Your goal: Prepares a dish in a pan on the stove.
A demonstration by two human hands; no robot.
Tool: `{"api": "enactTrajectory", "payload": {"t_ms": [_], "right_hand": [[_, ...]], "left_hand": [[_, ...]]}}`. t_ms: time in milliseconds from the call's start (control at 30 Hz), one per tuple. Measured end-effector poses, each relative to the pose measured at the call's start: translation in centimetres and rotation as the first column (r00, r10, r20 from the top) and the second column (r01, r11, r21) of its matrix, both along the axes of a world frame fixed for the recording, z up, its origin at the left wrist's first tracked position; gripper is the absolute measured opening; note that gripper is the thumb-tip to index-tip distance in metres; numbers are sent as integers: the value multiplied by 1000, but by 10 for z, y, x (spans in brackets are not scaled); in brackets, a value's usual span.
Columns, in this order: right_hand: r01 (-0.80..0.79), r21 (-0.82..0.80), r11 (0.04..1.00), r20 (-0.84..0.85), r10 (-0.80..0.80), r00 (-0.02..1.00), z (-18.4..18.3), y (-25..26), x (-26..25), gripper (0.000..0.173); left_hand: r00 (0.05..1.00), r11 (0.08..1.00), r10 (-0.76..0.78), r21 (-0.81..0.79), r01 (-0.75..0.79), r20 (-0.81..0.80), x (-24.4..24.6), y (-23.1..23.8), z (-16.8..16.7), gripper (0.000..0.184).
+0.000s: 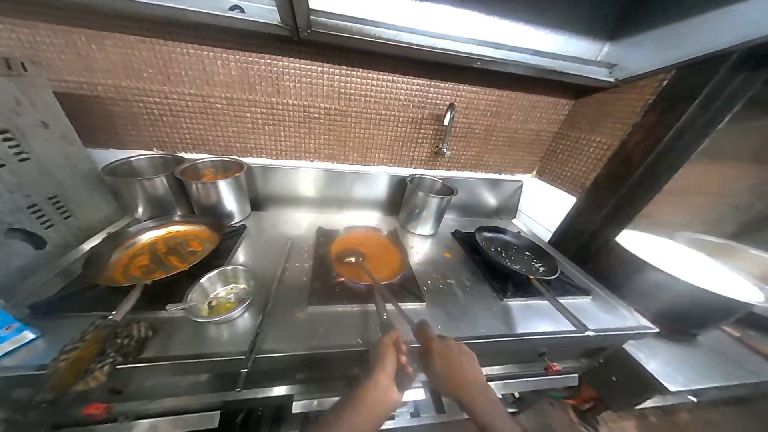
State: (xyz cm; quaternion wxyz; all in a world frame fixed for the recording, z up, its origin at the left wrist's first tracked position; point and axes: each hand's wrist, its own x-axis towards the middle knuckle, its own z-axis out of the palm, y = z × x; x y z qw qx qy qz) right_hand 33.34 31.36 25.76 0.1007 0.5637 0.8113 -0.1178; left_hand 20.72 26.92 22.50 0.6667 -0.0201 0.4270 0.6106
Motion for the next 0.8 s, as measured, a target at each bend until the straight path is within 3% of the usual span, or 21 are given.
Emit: {"api": "enactTrajectory", "payload": {"t_ms": [100, 267, 467, 633, 800], "right_hand": [[55, 12, 998, -2, -55, 998, -11, 19, -6, 55], [78, -33, 996, -25, -79, 997, -2, -29, 22, 59], [76, -36, 996, -10, -76, 997, -5, 20, -3, 59], [61, -26, 998, -44, -62, 997, -7, -34, 29, 60], [23, -12, 1000, -21, -23, 1000, -6, 13, 0, 55]], "left_hand": [[999, 1000, -5, -9, 5, -31, 3, -8, 9, 27], [999, 998, 35, 43, -36, 25, -21, 28, -16, 30], [1000, 1000, 9, -18, -9, -20, 15, -3, 7, 30], [998, 998, 55, 31, -56, 4, -9, 32, -22, 30], [999, 999, -6, -39, 4, -45, 15, -6, 7, 33]]}}
